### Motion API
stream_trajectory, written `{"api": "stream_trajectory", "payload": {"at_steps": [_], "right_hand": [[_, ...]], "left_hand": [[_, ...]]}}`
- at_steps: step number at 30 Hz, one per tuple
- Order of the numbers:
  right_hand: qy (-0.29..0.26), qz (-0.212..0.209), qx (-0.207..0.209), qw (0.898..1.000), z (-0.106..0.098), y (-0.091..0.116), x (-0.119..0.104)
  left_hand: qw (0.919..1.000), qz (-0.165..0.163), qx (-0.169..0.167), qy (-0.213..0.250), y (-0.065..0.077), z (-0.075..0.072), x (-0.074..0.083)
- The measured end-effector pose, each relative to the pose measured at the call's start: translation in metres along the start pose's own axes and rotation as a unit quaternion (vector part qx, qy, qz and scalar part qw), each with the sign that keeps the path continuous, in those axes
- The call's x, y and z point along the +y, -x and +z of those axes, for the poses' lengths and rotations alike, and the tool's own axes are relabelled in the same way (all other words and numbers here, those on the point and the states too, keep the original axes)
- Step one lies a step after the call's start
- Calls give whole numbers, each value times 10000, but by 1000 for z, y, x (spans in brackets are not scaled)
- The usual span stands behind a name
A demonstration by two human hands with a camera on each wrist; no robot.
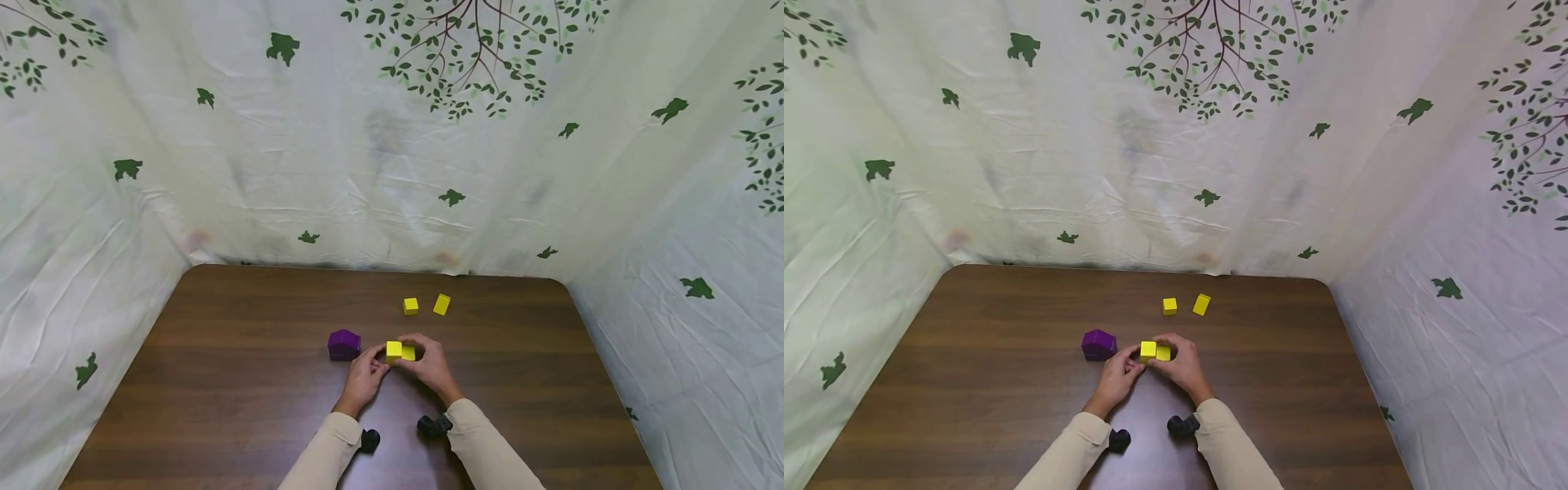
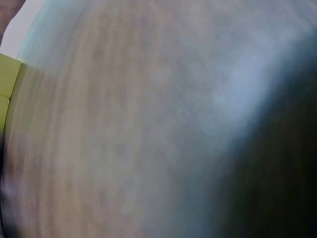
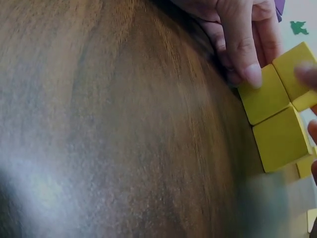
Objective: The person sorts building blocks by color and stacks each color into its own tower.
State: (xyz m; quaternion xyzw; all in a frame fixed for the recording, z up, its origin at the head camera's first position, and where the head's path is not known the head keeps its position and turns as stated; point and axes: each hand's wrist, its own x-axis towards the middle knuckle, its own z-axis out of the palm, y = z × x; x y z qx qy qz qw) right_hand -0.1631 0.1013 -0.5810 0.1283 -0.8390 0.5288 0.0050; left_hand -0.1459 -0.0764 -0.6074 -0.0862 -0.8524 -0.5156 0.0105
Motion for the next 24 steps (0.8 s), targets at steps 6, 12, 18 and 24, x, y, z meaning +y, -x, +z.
{"api": "stream_trajectory", "payload": {"at_steps": [6, 12, 18, 24], "right_hand": [[-932, 134, 11, 9956, -14, 2, 12], [-1388, 580, 190, 9884, -37, -12, 23], [-995, 776, 158, 9919, -45, -43, 29], [-493, 790, -63, 9956, -50, -72, 27]], "left_hand": [[9996, 237, 133, 76, 0, 1, -2], [9997, 150, 125, 115, -1, 2, -3], [9999, 63, 113, 111, -1, 1, -3], [9996, 230, 167, 63, -1, 1, -3]]}}
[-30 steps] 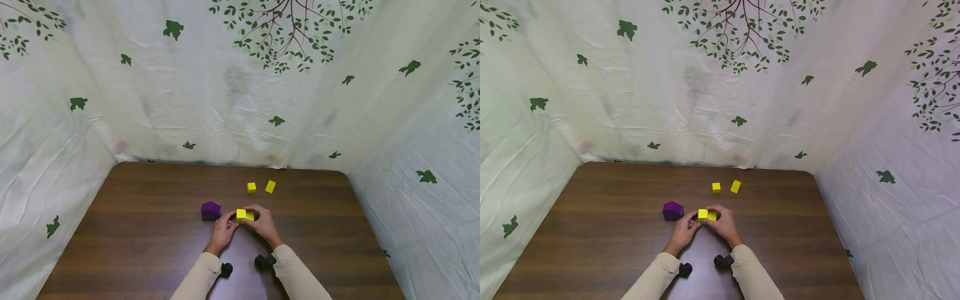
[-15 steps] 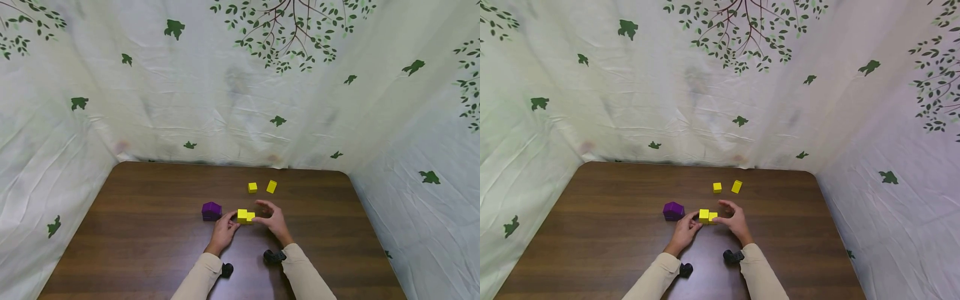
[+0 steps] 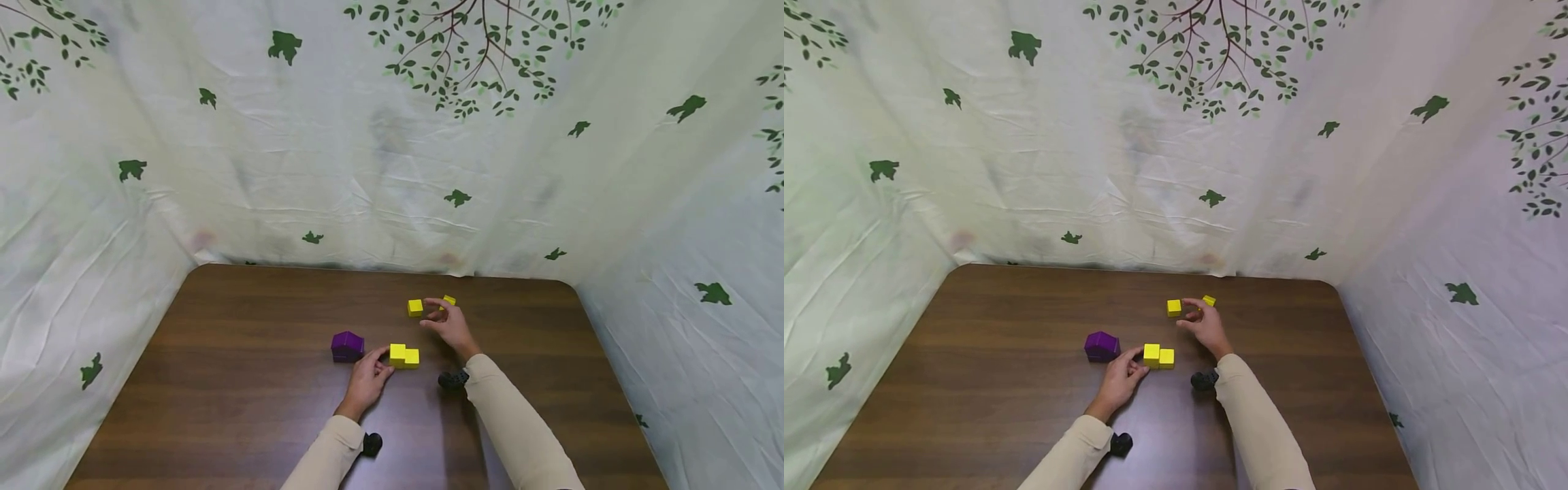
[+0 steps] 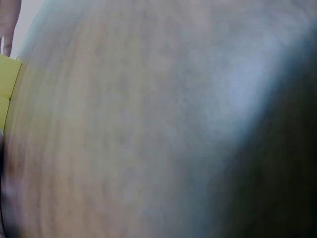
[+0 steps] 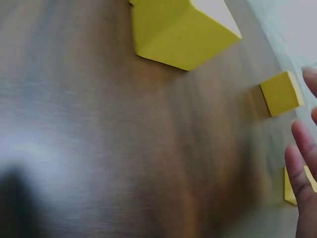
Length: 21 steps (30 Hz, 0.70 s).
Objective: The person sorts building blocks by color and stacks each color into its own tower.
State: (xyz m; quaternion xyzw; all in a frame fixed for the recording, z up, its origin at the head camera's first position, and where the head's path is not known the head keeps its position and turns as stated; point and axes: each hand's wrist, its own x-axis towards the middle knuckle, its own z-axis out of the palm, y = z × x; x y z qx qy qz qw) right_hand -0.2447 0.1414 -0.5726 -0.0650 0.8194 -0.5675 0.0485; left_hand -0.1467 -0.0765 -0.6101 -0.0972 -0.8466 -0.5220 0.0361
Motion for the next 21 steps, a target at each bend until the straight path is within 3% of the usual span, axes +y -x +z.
{"api": "stream_trajectory", "payload": {"at_steps": [7, 13, 21], "right_hand": [[350, 489, -414, 9973, 3, -19, -7], [779, 705, -222, 9942, 12, -27, -3], [945, 152, -241, 9951, 17, -30, 4]], "left_hand": [[9999, -101, -38, -44, -1, 2, 0], [9999, -80, -124, -20, -1, 2, -1], [9999, -100, -111, -51, 1, 0, -2]]}}
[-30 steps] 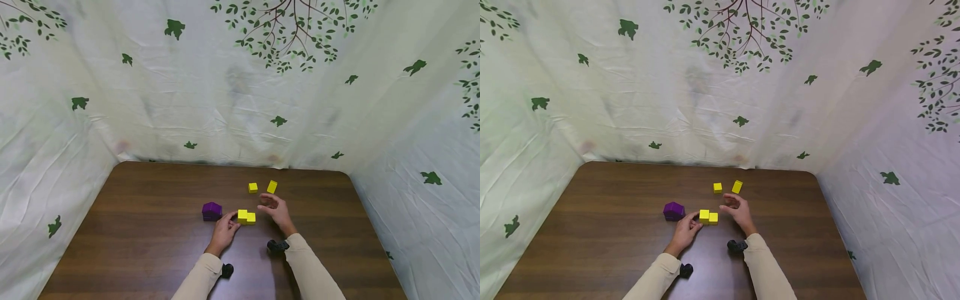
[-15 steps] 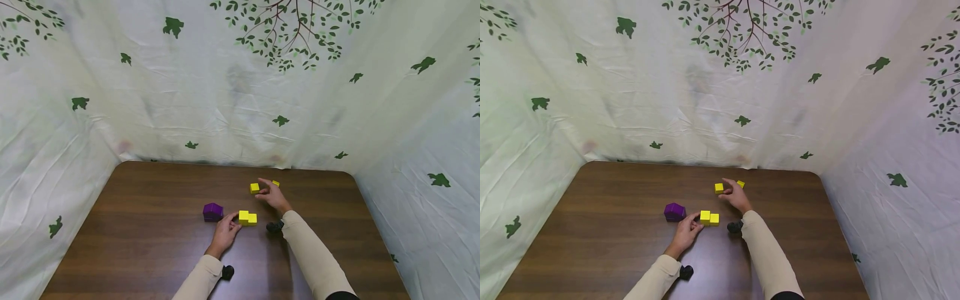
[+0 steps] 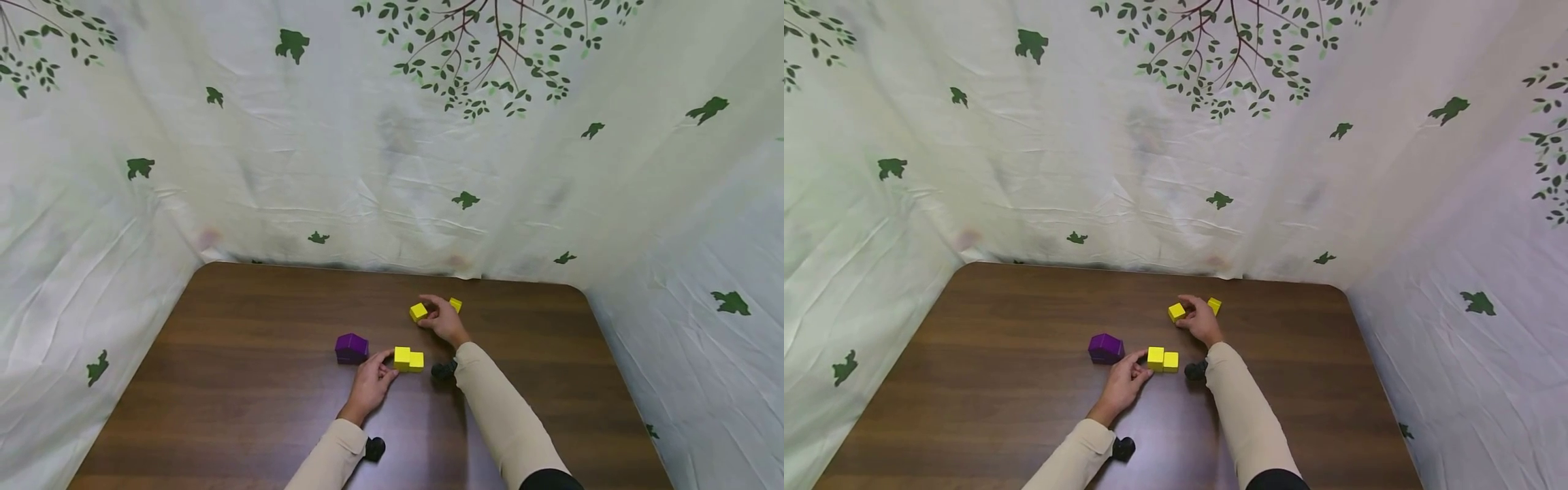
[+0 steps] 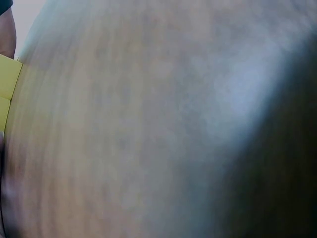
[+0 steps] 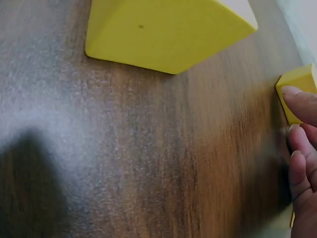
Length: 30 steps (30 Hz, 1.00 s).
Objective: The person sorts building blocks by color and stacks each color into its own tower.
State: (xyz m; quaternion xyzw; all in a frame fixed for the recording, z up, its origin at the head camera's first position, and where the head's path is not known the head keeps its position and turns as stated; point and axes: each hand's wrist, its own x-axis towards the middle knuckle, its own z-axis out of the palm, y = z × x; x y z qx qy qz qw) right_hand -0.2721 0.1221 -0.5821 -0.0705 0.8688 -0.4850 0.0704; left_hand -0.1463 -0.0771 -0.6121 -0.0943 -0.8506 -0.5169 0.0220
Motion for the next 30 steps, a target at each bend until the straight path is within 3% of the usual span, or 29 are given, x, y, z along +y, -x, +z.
{"api": "stream_trajectory", "payload": {"at_steps": [6, 16, 30], "right_hand": [[239, 342, -19, 9991, 0, -1, -2], [5, 487, 63, 9988, -2, 10, -2], [-552, 133, 405, 9976, 4, 42, 9]], "left_hand": [[10000, 62, -18, -33, 1, 1, 1], [10000, -3, -48, -37, 0, 1, 2], [10000, -65, -21, -42, 1, -1, 2]]}}
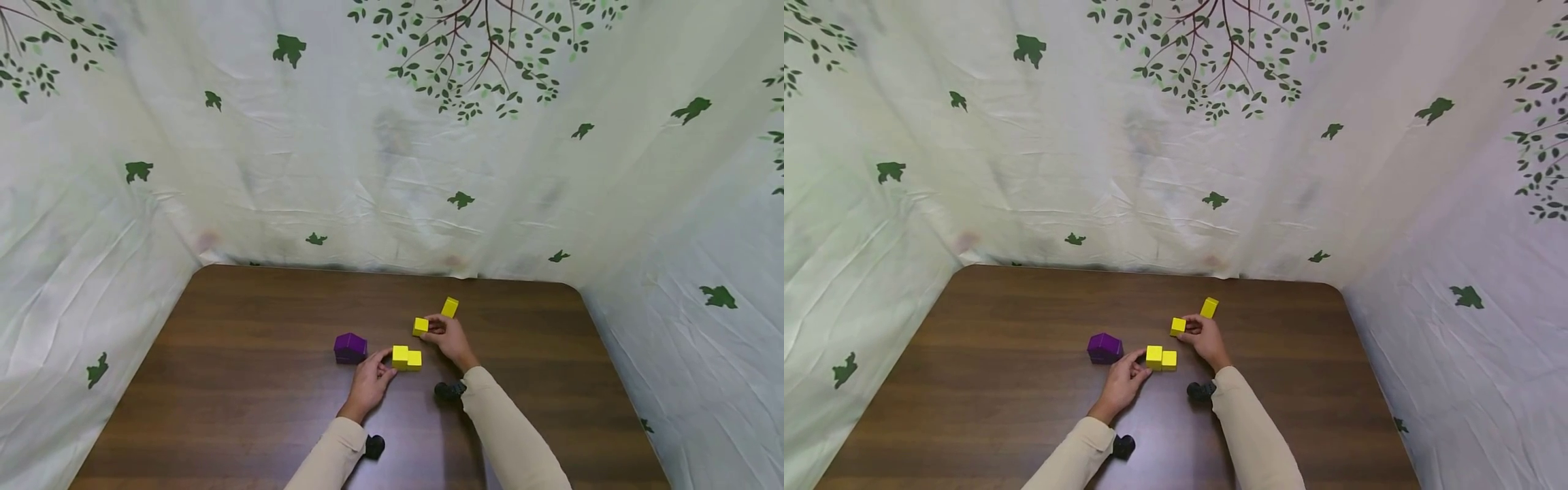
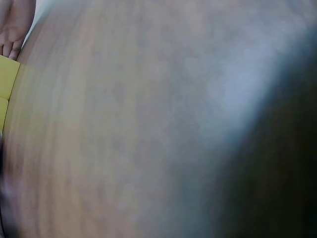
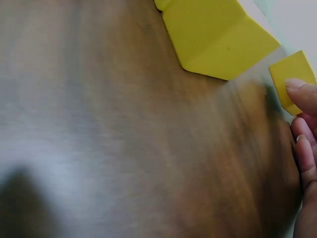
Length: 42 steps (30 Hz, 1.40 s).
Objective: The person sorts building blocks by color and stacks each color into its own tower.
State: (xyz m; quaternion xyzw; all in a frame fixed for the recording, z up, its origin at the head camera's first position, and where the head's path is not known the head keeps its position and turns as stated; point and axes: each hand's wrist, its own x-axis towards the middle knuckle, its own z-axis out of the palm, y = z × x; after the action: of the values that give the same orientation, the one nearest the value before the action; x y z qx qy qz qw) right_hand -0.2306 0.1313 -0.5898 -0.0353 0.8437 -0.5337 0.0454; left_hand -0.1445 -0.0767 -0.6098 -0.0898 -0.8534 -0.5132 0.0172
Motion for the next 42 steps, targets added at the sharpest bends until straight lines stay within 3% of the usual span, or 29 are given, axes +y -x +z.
{"api": "stream_trajectory", "payload": {"at_steps": [9, 16, 23, 31, 35, 42], "right_hand": [[-673, -134, 279, 9973, 5, 18, 7], [-1218, 101, 404, 9917, 4, 32, 2], [-1543, -27, 364, 9873, 3, 48, -7], [-1311, -134, 107, 9912, -2, 71, -43], [-1038, -303, 30, 9941, 0, 75, -42], [-984, -593, 55, 9934, 8, 68, -12]], "left_hand": [[9999, -7, 93, 55, -3, -1, -4], [9999, -94, 57, 32, -4, -3, -2], [9999, -3, 117, 66, -4, -3, -1], [10000, -37, 47, 57, -3, -3, 0], [10000, -41, 40, 40, -2, -2, 1], [10000, -55, 6, 42, -1, 1, 3]]}}
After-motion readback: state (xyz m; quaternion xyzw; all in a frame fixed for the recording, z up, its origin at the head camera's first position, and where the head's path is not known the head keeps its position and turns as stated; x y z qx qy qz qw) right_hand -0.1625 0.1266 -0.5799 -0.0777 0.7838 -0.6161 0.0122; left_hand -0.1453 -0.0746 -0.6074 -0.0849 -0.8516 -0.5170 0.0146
